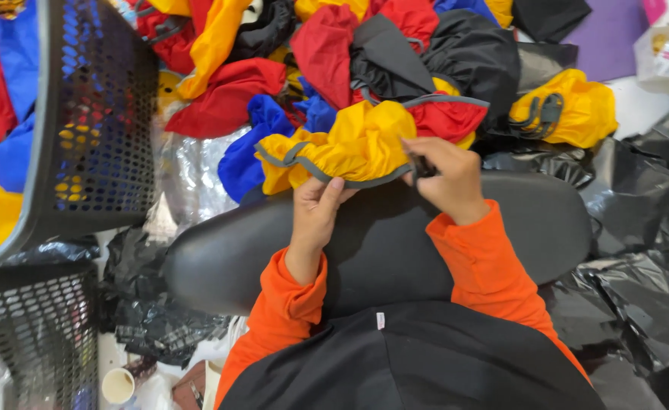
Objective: Trimming excess material and straps from yellow fabric covers using scissors and sorting them.
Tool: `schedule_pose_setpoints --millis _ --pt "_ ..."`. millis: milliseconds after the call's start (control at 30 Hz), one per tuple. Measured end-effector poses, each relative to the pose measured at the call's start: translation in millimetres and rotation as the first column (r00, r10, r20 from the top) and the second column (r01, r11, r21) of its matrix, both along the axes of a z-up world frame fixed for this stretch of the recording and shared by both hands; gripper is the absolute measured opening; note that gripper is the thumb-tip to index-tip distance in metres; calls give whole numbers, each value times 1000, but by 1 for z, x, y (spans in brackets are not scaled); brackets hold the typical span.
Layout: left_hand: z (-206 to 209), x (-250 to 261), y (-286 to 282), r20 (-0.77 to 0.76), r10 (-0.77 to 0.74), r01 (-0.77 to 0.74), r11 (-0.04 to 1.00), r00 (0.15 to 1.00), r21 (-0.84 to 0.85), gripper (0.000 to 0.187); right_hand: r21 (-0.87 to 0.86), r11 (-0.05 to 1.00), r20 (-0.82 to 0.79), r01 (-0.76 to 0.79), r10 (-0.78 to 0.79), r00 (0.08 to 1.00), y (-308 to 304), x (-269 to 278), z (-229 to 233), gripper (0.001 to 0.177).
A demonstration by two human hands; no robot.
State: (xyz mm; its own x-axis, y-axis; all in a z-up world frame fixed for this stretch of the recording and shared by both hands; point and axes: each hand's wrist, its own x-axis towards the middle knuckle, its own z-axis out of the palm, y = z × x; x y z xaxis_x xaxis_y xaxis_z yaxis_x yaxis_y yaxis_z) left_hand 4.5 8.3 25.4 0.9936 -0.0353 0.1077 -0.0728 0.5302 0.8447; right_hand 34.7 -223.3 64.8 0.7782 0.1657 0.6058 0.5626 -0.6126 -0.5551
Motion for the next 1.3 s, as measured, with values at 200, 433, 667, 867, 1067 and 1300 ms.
schedule_pose_setpoints --millis 200,433,667,867,1067,1300 --pt "-2 4 -2 107 -50 64 989 993 -137 29 89 995 251 43 -64 966 -3 -5 21 20" --pt "-15 7 1 136 -76 99 980 988 -173 32 51 997 369 51 -66 927 1 -6 30 15" --pt "-17 5 0 145 -96 123 974 985 -192 32 -35 978 292 205 -186 938 -16 -1 26 16" --pt "6 -6 -8 69 74 -69 995 995 -76 39 103 951 392 290 -307 867 2 -14 22 9" --pt "-44 -19 -31 405 80 -284 833 911 475 59 -86 977 579 197 -112 808 59 -32 26 24" --pt "-33 -18 -29 289 -115 -41 875 951 482 42 166 913 203 -372 337 919 43 -18 27 25"
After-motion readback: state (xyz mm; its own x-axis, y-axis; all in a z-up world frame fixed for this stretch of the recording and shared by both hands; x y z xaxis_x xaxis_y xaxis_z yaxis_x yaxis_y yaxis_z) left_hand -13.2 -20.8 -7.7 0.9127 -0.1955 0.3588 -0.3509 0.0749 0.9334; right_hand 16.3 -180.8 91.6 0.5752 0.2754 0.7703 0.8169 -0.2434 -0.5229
